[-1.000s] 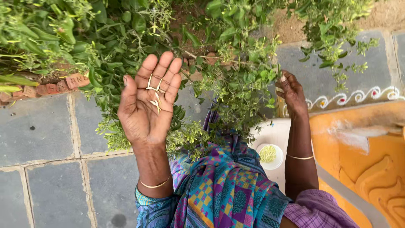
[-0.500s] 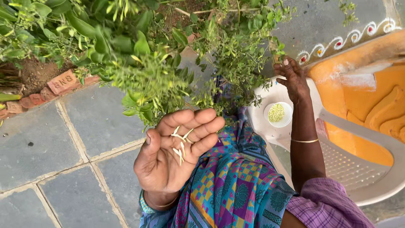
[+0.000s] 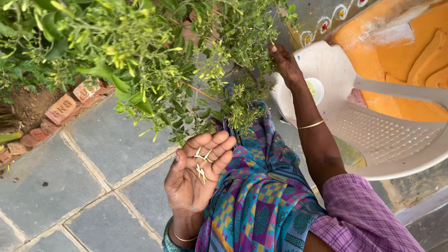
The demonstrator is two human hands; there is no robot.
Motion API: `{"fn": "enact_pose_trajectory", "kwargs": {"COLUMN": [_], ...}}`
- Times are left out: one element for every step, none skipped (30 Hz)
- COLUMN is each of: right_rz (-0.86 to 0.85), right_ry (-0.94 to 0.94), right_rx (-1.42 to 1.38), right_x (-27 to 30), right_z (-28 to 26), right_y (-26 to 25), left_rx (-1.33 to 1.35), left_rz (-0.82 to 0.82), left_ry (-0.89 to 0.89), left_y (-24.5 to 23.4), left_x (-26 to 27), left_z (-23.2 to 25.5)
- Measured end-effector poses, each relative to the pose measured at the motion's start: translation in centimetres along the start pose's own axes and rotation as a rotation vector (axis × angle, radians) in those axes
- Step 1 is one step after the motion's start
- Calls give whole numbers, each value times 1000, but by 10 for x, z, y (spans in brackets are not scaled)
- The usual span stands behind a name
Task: The person plucks small white flowers from a bush by hand and collects them in their other palm.
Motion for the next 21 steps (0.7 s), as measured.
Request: {"fn": "enact_pose_trajectory", "kwargs": {"right_rz": [10,22,31,40,93,144,129,113,21,-71,120,-199,-170,-147,-192,-238,-234,-118,12,22,-55], "right_ry": [5,-75,-152,-145,-80,-13,-40,-68,-166,-264,-217,-472,-135,207,3,-201,-204,-684,-1156,-1153,-881], "right_rx": [-11,27,64,53,76,98,70,42,31,21,393,189,365,533,442,352,344,546,742,737,686], "right_x": [-1,-2,0,0,-3,-5,-4,-1,4,10,11,29,20,18,24,30,24,37,60,52,32], "right_z": [3,-1,-1,9,20,30,38,47,49,48,55,44,69,98,83,70,73,49,42,47,61], "right_y": [0,0,2,4,3,2,8,16,38,59,73,98,113,124,142,149,148,151,158,157,152], "left_rx": [-3,-16,-31,-35,-46,-57,-59,-71,-83,-84,-96,-109,-110,-130,-152,-154,-167,-180,-184,-174,-160], "left_rz": [1,-27,-54,-51,-56,-62,-68,-75,-82,-89,-51,-13,-19,0,20,14,44,73,72,70,76], "left_ry": [-15,-68,-120,-135,-213,-291,-301,-366,-429,-437,-460,-483,-492,-472,-449,-455,-431,-407,-416,-385,-354], "left_y": [-3,-3,-4,-5,-7,-9,-11,-14,-16,-19,-25,-31,-32,-36,-39,-40,-44,-48,-51,-54,-57], "left_x": [0,0,2,4,5,5,2,1,-2,-9,-17,-24,-33,-43,-54,-63,-70,-78,-84,-92,-97], "left_z": [-5,-14,-24,-31,-44,-58,-70,-86,-99,-109,-120,-130,-140,-148,-154,-162,-164,-165,-168,-166,-165]}}
Point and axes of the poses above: each hand's wrist, its own x-axis away from the middle knuckle, its own y-axis out of the palm, z = x × y, the point moved 8 cm from there along -x, towards the middle knuckle, and after that the axes turned 15 degrees about y, right-handed, at the moved point
